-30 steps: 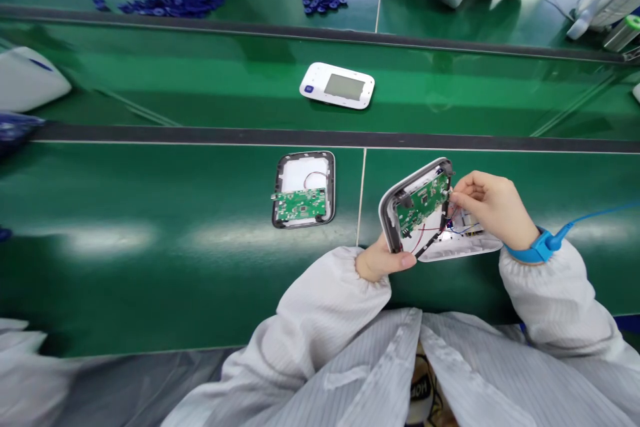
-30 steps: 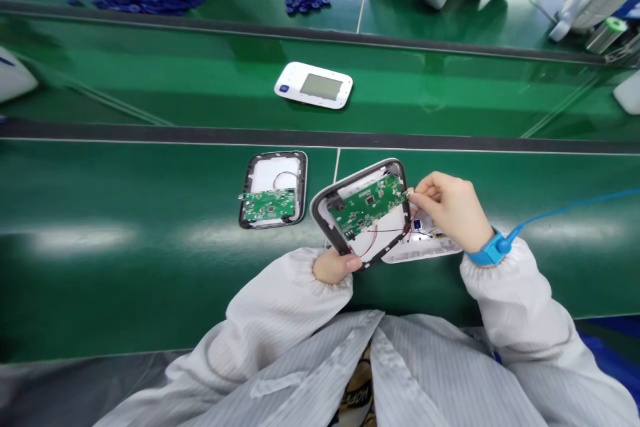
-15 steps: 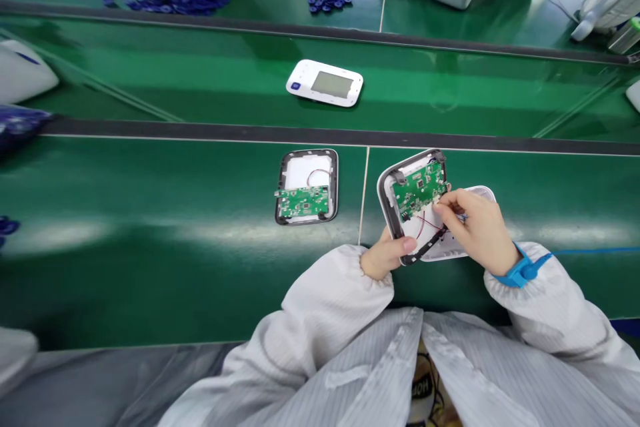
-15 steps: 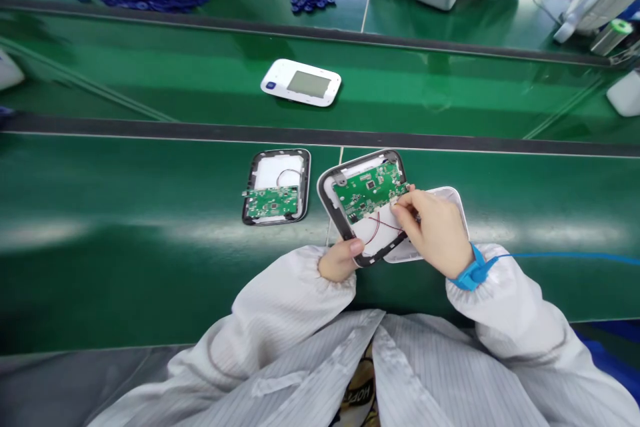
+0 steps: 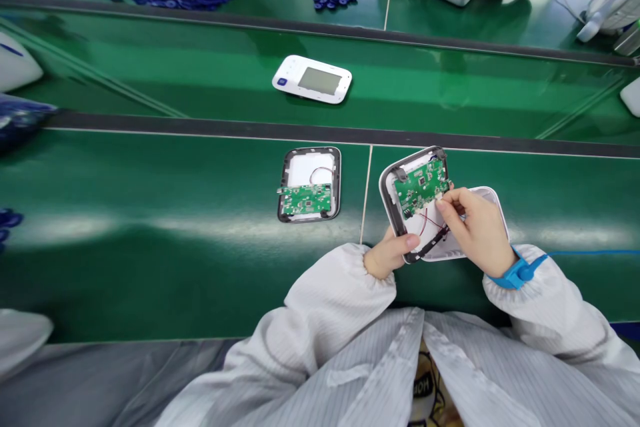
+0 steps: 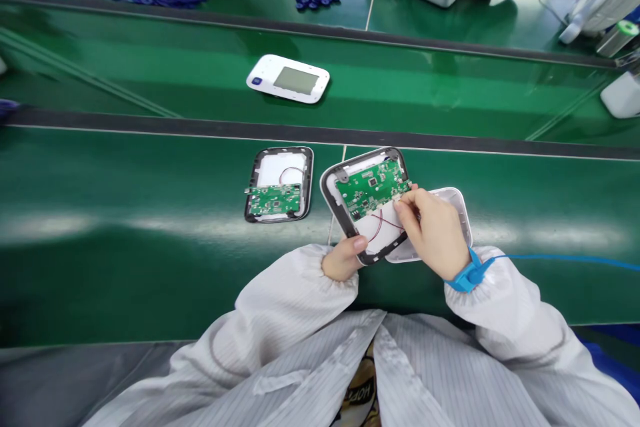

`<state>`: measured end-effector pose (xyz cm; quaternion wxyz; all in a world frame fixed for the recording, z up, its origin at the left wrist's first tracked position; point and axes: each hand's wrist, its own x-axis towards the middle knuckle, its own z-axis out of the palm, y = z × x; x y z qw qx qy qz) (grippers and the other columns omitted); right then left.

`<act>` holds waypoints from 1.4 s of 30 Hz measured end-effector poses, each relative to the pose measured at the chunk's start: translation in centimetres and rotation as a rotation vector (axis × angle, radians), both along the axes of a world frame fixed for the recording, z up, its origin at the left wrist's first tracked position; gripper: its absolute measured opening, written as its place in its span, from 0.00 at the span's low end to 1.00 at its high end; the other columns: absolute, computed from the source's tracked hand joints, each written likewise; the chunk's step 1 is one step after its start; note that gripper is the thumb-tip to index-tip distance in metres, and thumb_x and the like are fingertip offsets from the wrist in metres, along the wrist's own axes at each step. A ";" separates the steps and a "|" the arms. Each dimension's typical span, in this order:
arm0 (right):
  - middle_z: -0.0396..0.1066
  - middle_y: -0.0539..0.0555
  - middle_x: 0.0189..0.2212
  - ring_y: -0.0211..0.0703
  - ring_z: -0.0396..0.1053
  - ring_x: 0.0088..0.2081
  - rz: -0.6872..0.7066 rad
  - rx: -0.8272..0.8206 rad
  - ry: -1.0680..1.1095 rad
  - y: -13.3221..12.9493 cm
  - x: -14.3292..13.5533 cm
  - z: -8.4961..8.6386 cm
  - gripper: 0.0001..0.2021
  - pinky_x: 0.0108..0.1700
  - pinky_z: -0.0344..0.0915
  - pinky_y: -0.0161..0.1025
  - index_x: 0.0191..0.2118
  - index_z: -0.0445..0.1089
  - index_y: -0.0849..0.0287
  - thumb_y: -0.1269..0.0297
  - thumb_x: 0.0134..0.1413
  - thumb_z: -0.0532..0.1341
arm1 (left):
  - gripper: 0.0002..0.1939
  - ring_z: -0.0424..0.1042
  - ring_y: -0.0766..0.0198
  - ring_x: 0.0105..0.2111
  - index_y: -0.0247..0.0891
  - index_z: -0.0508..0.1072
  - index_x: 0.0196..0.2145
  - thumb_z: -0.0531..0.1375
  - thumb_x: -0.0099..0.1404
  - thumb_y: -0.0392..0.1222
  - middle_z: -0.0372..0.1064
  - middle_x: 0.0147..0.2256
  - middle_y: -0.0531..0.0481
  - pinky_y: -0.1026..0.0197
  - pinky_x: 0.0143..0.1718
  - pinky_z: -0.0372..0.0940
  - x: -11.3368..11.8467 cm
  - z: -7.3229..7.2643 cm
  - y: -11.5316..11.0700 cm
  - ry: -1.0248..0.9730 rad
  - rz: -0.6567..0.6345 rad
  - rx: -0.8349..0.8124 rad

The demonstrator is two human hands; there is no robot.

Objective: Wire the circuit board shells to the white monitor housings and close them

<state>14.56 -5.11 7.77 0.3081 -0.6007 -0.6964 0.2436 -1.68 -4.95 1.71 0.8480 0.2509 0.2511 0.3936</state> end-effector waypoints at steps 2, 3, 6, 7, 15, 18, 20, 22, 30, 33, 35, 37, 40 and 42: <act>0.74 0.51 0.28 0.42 0.72 0.31 0.010 -0.005 -0.016 0.1 -0.1 0.1 0.10 0.37 0.65 0.40 0.34 0.67 0.55 0.59 0.66 0.54 | 0.45 0.69 0.37 0.56 0.34 0.69 0.58 0.73 0.45 0.55 0.75 0.50 0.37 0.39 0.61 0.60 -0.1 -0.1 -0.1 0.012 -0.005 0.027; 0.74 0.51 0.28 0.42 0.71 0.30 0.018 -0.009 -0.022 0.1 -0.1 0.1 0.10 0.37 0.65 0.40 0.34 0.67 0.55 0.59 0.66 0.54 | 0.45 0.69 0.37 0.57 0.34 0.69 0.58 0.73 0.46 0.55 0.75 0.50 0.37 0.39 0.61 0.60 -0.1 -0.2 -0.1 0.017 -0.004 0.039; 0.73 0.50 0.26 0.42 0.71 0.29 0.033 -0.018 -0.016 0.1 -0.1 0.3 0.11 0.36 0.64 0.39 0.33 0.67 0.55 0.59 0.66 0.54 | 0.44 0.68 0.37 0.57 0.34 0.68 0.59 0.72 0.47 0.55 0.75 0.51 0.37 0.39 0.61 0.60 -0.2 -0.3 -0.2 0.028 0.004 0.063; 0.73 0.50 0.26 0.41 0.71 0.29 0.034 -0.020 -0.006 0.1 0.0 0.3 0.11 0.36 0.64 0.39 0.33 0.67 0.55 0.59 0.67 0.54 | 0.44 0.68 0.37 0.58 0.34 0.68 0.59 0.72 0.48 0.55 0.74 0.51 0.37 0.39 0.62 0.59 -0.2 -0.3 -0.2 0.031 0.003 0.070; 0.75 0.53 0.29 0.44 0.71 0.32 -0.013 0.208 -0.292 0.0 0.2 -0.4 0.12 0.34 0.61 0.41 0.34 0.70 0.55 0.60 0.68 0.54 | 0.43 0.67 0.37 0.59 0.36 0.69 0.59 0.72 0.48 0.54 0.75 0.51 0.39 0.38 0.63 0.57 -0.4 -0.5 -0.1 0.069 -0.013 0.066; 0.76 0.54 0.28 0.45 0.71 0.31 -0.030 0.324 -0.390 0.0 0.2 -0.7 0.12 0.34 0.63 0.42 0.34 0.70 0.55 0.60 0.68 0.55 | 0.41 0.68 0.37 0.58 0.36 0.70 0.58 0.72 0.48 0.53 0.75 0.50 0.38 0.38 0.63 0.57 -0.6 -0.4 0.0 0.053 -0.014 0.056; 0.77 0.56 0.33 0.47 0.73 0.35 -0.048 0.397 -0.373 0.2 0.5 -0.6 0.09 0.38 0.67 0.44 0.37 0.71 0.55 0.60 0.67 0.57 | 0.41 0.69 0.36 0.57 0.35 0.71 0.57 0.72 0.47 0.52 0.76 0.49 0.38 0.37 0.62 0.59 -0.6 -0.4 0.1 0.032 -0.039 0.043; 0.75 0.60 0.47 0.53 0.73 0.48 -0.036 0.457 -0.314 0.7 1.0 -0.3 0.09 0.47 0.70 0.49 0.47 0.70 0.54 0.59 0.65 0.59 | 0.40 0.70 0.35 0.56 0.35 0.72 0.55 0.72 0.47 0.53 0.76 0.48 0.38 0.37 0.61 0.60 -0.7 -0.3 0.3 0.017 -0.063 0.036; 0.56 0.64 0.67 0.57 0.53 0.69 0.389 0.425 -0.288 2.8 3.7 0.0 0.26 0.64 0.60 0.63 0.68 0.51 0.53 0.62 0.67 0.55 | 0.35 0.70 0.35 0.56 0.36 0.77 0.50 0.74 0.44 0.53 0.76 0.49 0.41 0.39 0.60 0.63 -0.5 0.2 0.8 -0.016 -0.106 0.079; 0.60 0.64 0.65 0.57 0.58 0.66 0.367 0.473 -0.304 2.6 3.7 -0.2 0.24 0.63 0.63 0.61 0.65 0.56 0.54 0.60 0.66 0.56 | 0.38 0.67 0.35 0.59 0.37 0.75 0.54 0.73 0.45 0.52 0.74 0.52 0.41 0.40 0.62 0.60 -0.4 0.5 0.7 -0.019 -0.091 0.091; 0.62 0.64 0.64 0.58 0.60 0.65 0.350 0.518 -0.283 2.5 3.6 -0.3 0.23 0.62 0.64 0.60 0.64 0.58 0.55 0.60 0.66 0.57 | 0.39 0.66 0.35 0.60 0.36 0.74 0.55 0.73 0.45 0.52 0.73 0.54 0.41 0.40 0.63 0.59 -0.4 0.6 0.7 -0.025 -0.085 0.090; 0.62 0.64 0.64 0.58 0.61 0.65 0.337 0.553 -0.258 2.4 3.5 -0.4 0.23 0.62 0.65 0.60 0.63 0.59 0.55 0.60 0.65 0.58 | 0.38 0.66 0.36 0.59 0.36 0.74 0.54 0.73 0.46 0.51 0.73 0.54 0.40 0.40 0.63 0.60 -0.4 0.8 0.7 -0.026 -0.084 0.084; 0.64 0.63 0.62 0.56 0.62 0.64 0.327 0.517 -0.205 2.6 3.6 -0.4 0.23 0.62 0.66 0.59 0.63 0.59 0.54 0.60 0.64 0.60 | 0.36 0.68 0.36 0.58 0.36 0.75 0.53 0.72 0.47 0.51 0.74 0.53 0.40 0.41 0.61 0.62 -0.5 0.8 0.8 -0.019 -0.094 0.088; 0.64 0.62 0.63 0.57 0.63 0.64 0.290 0.417 -0.142 2.6 3.7 -0.5 0.28 0.61 0.67 0.58 0.65 0.56 0.54 0.57 0.62 0.62 | 0.36 0.70 0.37 0.56 0.37 0.75 0.52 0.72 0.48 0.53 0.75 0.52 0.40 0.42 0.59 0.64 -0.7 0.5 1.1 0.002 -0.100 0.103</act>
